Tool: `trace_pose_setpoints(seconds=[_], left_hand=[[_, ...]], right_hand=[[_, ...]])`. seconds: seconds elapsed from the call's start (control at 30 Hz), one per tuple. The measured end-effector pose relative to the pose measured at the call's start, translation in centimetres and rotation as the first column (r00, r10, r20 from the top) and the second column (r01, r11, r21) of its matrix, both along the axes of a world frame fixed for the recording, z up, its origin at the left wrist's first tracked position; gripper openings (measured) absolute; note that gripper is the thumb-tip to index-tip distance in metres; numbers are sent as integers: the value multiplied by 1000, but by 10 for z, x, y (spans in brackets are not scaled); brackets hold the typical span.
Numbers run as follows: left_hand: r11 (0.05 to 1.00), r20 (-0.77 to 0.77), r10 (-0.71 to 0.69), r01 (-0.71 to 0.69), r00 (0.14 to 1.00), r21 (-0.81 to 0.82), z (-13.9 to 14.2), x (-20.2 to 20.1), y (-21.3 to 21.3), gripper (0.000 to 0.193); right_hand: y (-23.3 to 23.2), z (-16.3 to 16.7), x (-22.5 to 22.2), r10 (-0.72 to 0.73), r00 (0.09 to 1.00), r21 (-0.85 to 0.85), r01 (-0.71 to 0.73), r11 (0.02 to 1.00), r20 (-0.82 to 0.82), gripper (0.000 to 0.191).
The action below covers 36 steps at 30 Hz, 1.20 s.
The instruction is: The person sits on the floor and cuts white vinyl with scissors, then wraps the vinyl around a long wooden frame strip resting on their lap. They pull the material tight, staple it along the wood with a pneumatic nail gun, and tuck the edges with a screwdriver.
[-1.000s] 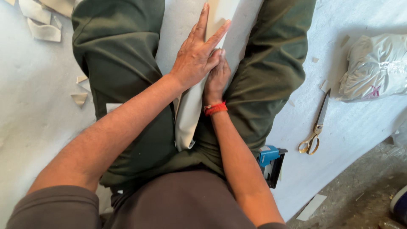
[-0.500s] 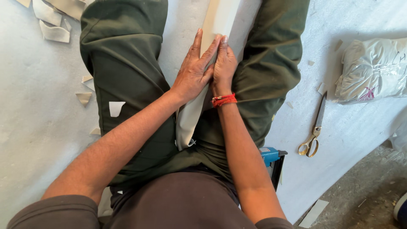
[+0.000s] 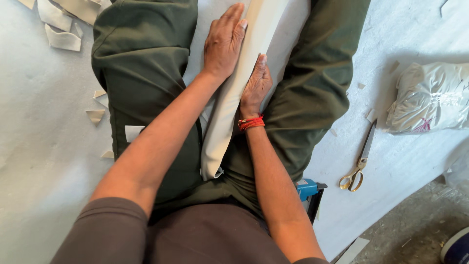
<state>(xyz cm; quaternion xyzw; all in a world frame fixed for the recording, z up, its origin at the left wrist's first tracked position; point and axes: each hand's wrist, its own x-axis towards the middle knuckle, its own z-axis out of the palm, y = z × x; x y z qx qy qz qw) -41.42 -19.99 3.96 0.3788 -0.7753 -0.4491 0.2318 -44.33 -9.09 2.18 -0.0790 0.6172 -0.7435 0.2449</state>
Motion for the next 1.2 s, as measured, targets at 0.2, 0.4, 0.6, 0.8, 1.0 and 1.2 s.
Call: trace_pose_setpoints(seconds=[0.2,0.4,0.6,0.8,1.0,1.2], left_hand=[[998,47,-29,31,998,-46,-8,-6,10,51],[979,-11,-175,173,985,-110,3,19,45,70],[949,8,-282,277,960,152,10,86,78,82],[965,84,-219,202,972,168,6,81,78,85],[986,236,-152,132,960,99,22,59,70,85],[986,388,-161,162,908,29,27,51,63,89]], right_hand=[[5,-20,-4,-13,999,15,14,1000,-38,48],[10,-20,-1,26,992,79,-16,997,-127,44],[9,-7,10,23,999,28,-24,999,29,46],[5,-6,6,55,998,-40,-55,998,-2,46],[6,-11,-1,144,989,-54,-145,988,-23,46],[13,-11,-9,256,961,-60,-251,966,106,45]])
